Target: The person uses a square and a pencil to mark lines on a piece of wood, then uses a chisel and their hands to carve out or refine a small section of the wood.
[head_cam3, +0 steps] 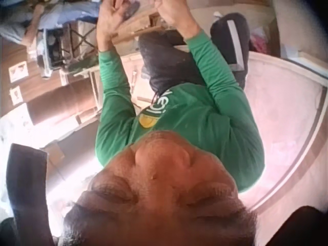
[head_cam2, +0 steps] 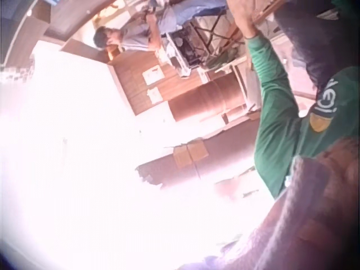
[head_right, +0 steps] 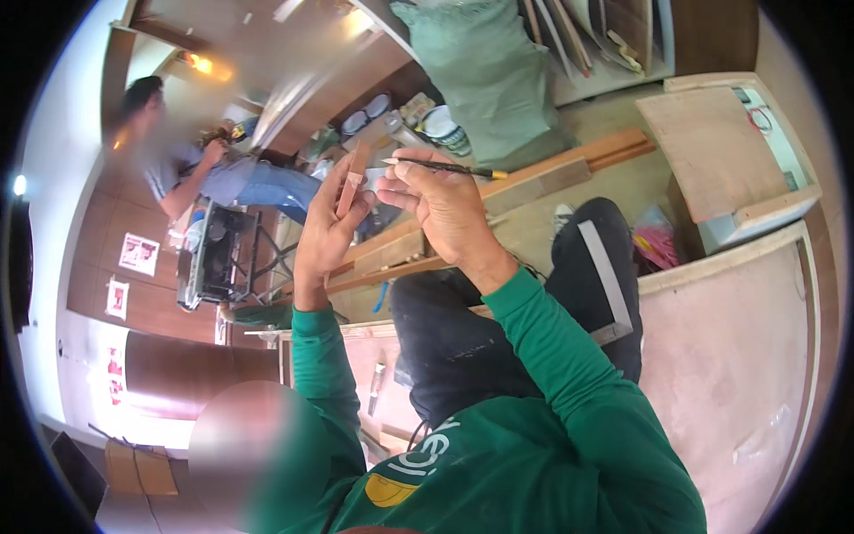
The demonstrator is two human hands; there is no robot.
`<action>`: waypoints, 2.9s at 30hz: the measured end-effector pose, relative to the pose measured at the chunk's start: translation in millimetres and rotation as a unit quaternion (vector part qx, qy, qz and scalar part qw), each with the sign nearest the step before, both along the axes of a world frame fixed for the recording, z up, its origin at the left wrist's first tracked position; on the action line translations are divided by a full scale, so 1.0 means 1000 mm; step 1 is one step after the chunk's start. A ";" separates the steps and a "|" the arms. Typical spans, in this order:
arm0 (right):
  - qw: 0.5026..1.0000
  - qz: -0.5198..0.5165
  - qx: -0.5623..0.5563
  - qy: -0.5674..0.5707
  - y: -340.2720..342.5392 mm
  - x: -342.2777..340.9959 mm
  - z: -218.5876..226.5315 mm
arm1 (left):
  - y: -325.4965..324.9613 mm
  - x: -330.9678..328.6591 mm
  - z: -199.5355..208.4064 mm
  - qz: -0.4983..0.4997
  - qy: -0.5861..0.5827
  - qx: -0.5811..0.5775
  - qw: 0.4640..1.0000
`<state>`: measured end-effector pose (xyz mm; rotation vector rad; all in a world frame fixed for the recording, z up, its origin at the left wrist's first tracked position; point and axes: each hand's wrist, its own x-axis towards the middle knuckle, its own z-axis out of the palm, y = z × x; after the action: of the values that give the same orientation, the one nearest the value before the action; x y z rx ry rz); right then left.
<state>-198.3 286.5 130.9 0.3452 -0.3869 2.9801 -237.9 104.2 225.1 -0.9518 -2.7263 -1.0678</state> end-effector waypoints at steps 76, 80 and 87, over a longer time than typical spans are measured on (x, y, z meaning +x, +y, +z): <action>0.992 -0.034 0.109 0.048 -0.029 0.027 0.066 | -0.021 0.040 0.025 0.048 0.135 0.002 0.990; 0.992 -0.034 0.116 0.040 -0.027 0.030 0.068 | -0.020 0.042 0.023 0.049 0.117 0.015 0.992; 0.993 -0.038 0.100 0.046 -0.030 0.033 0.067 | -0.020 0.048 0.027 0.079 0.103 -0.007 0.991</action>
<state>-165.1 256.1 197.5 0.4733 -0.6745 2.8440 -189.9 84.5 252.3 -0.7840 -2.5920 -0.8719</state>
